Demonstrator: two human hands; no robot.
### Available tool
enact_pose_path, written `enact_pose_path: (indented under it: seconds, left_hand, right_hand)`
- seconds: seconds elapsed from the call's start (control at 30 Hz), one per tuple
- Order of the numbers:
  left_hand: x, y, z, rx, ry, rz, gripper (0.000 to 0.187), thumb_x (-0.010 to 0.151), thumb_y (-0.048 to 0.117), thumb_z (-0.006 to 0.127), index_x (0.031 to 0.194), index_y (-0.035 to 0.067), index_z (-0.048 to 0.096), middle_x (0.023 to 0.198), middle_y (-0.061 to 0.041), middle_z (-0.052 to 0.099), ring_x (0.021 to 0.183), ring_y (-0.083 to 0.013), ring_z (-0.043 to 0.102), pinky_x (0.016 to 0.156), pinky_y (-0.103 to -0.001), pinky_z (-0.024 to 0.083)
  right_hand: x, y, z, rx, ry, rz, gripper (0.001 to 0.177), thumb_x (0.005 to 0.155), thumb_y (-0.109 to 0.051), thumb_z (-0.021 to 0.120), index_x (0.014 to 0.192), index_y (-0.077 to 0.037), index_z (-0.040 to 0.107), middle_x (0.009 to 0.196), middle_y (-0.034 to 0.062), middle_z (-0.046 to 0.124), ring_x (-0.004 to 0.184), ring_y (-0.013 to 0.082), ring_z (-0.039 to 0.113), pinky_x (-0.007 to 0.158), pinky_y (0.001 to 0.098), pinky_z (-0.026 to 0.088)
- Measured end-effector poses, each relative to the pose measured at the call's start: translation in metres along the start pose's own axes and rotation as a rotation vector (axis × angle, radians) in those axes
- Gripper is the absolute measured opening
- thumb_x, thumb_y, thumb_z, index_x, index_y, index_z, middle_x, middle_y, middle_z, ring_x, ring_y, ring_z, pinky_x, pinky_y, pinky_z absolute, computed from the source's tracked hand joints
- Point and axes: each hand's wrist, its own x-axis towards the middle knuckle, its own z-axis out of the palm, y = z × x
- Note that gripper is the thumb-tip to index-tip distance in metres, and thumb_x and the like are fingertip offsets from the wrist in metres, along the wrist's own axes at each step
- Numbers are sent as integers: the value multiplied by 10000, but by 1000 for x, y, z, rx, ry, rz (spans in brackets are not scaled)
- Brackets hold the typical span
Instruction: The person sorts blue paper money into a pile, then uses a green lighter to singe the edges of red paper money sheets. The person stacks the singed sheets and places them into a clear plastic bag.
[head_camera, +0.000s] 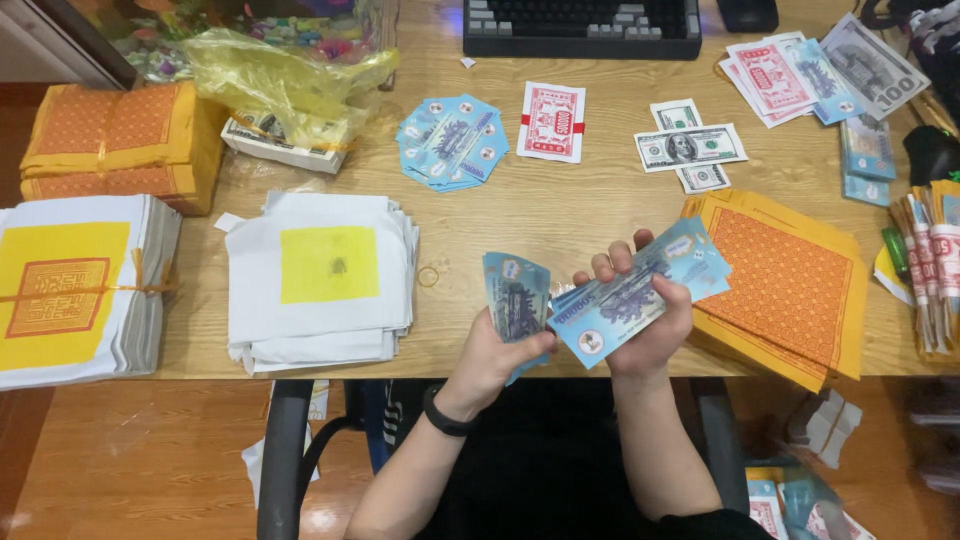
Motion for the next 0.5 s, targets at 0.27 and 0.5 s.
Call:
enact_pose_path:
  seconds: [0.27,0.5]
  left_hand:
    - [2,2,0,94,14,84,254,760,71,835,900,-14,641,734,-120,697,699,-161,696,608,-274,575]
    - [3,2,1,139,28,103,274,763,129,841,906,-6,651,736,-112,710,708,-154,701,629,-269,577]
  right_hand:
    - [-4,4,15,81,41,72,592,750,-307,560,1304,-179,395,895,-11,332,852,160,408,885,436,457]
    - [-3,6,29,50,86,73,640,691,-428,575,1244,-208,341,919,-19,321,874,155,417,893,442,439]
